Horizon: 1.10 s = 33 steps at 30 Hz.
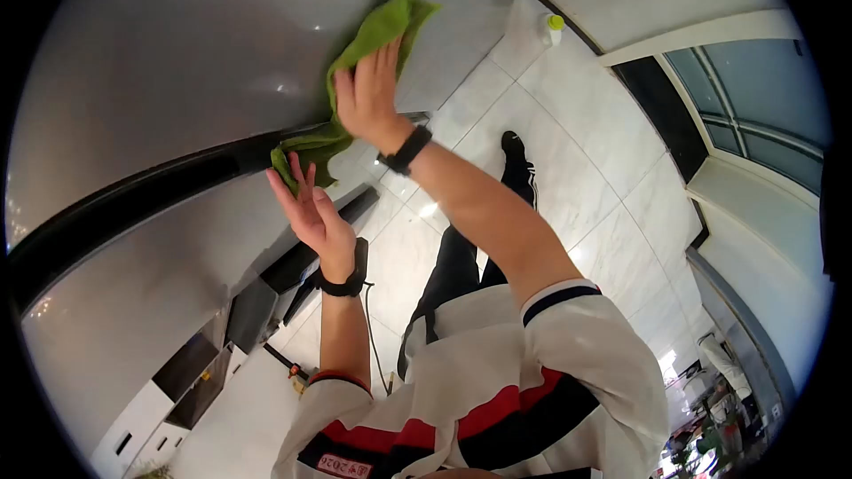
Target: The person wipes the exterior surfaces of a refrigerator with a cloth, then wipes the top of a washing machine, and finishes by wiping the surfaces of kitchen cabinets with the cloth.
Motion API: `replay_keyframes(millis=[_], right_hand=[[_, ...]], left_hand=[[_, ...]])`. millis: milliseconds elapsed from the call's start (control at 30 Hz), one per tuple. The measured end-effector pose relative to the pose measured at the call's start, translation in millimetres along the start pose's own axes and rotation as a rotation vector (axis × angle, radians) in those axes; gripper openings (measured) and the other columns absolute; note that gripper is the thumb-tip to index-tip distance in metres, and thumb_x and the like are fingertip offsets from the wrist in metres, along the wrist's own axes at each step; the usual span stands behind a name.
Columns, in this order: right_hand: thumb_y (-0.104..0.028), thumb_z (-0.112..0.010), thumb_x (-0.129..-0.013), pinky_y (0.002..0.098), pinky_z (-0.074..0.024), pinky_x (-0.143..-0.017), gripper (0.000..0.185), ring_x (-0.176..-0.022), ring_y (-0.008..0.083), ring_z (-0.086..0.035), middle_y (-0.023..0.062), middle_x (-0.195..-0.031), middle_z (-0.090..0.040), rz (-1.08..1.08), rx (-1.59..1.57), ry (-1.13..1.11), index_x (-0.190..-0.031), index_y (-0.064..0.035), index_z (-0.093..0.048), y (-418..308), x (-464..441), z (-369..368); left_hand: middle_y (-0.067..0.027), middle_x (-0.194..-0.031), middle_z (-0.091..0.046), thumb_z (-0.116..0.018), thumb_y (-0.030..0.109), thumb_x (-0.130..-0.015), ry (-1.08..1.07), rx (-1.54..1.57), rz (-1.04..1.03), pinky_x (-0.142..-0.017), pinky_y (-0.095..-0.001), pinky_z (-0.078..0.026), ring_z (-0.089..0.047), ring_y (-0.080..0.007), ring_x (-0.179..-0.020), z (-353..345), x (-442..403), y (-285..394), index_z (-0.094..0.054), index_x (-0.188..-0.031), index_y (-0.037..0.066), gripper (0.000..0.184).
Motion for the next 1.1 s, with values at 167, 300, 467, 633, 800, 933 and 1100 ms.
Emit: replay_keyframes(millis=[167,300,467,633,800,933,1100], right_hand=[[-0.016,-0.058,-0.085,0.0573,-0.0203,-0.110,0.063,-0.129,0.0540,-0.025,0.0328,-0.139,-0.030,-0.069,-0.056,-0.405,-0.135,0.0087,-0.031,-8,75,-13],[-0.021,-0.059,-0.086,0.0581,-0.0196,-0.111,0.051,-0.132,0.0513,-0.025,0.0287,-0.136,-0.038,-0.027,-0.019,-0.443,-0.125,0.0072,-0.043,1,72,2],[-0.016,-0.057,-0.085,0.0603,-0.0184,-0.110,0.047,-0.129,0.0517,-0.028,0.0280,-0.137,-0.036,-0.072,0.000,-0.129,-0.125,0.0037,-0.043,20,21,13],[-0.014,-0.059,-0.080,0.0656,-0.0164,-0.107,0.044,-0.126,0.0545,-0.029,0.0283,-0.138,-0.035,0.068,0.012,0.159,-0.120,0.0011,-0.046,-20,-63,15],[-0.019,-0.065,-0.076,0.0659,-0.0230,-0.104,0.037,-0.127,0.0480,-0.034,0.0258,-0.133,-0.043,0.283,0.018,-0.071,-0.108,-0.0030,-0.057,-105,-33,-6],[-0.023,-0.067,-0.076,0.0613,-0.0292,-0.104,0.033,-0.128,0.0423,-0.037,0.0228,-0.132,-0.046,0.366,0.062,-0.273,-0.105,-0.0071,-0.061,-74,29,-27],[-0.015,-0.059,-0.081,0.0588,-0.0250,-0.108,0.045,-0.133,0.0496,-0.026,0.0268,-0.138,-0.036,-0.020,0.095,-0.207,-0.122,0.0011,-0.049,13,34,5]], left_hand=[[-0.0194,-0.147,-0.031,-0.038,0.003,-0.098,0.084,-0.085,-0.074,-0.107,-0.0479,-0.035,-0.035,-0.0343,-0.135,18,-4,6,-0.012,-0.149,-0.001,0.057],[-0.0204,-0.146,-0.033,-0.036,0.002,-0.098,0.094,-0.101,-0.095,-0.106,-0.0492,-0.036,-0.036,-0.0354,-0.135,26,-4,9,-0.014,-0.149,-0.002,0.056],[-0.0215,-0.146,-0.033,-0.036,0.002,-0.097,0.099,-0.132,-0.124,-0.106,-0.0488,-0.037,-0.037,-0.0360,-0.134,35,-5,19,-0.013,-0.148,-0.003,0.056],[-0.0224,-0.146,-0.033,-0.038,0.004,-0.097,0.157,-0.156,-0.169,-0.106,-0.0471,-0.037,-0.037,-0.0358,-0.134,57,-6,39,-0.013,-0.148,-0.004,0.057],[-0.0251,-0.139,-0.041,-0.036,-0.001,-0.094,0.233,-0.226,-0.190,-0.105,-0.0468,-0.039,-0.041,-0.0367,-0.132,81,-5,41,-0.015,-0.148,-0.004,0.058],[-0.0251,-0.139,-0.041,-0.038,0.005,-0.096,0.247,-0.250,-0.209,-0.103,-0.0445,-0.041,-0.045,-0.0348,-0.129,83,-4,38,-0.016,-0.147,-0.006,0.056],[-0.0253,-0.136,-0.045,-0.036,0.002,-0.095,0.192,-0.223,-0.166,-0.105,-0.0433,-0.038,-0.047,-0.0332,-0.127,75,-6,38,-0.020,-0.146,-0.005,0.054]])
Point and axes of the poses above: each hand's wrist, its own x-axis away from the middle knuckle, its own z-axis out of the back of the hand, y = z × x, the point moved 6 cm from there along -x, towards the middle knuckle
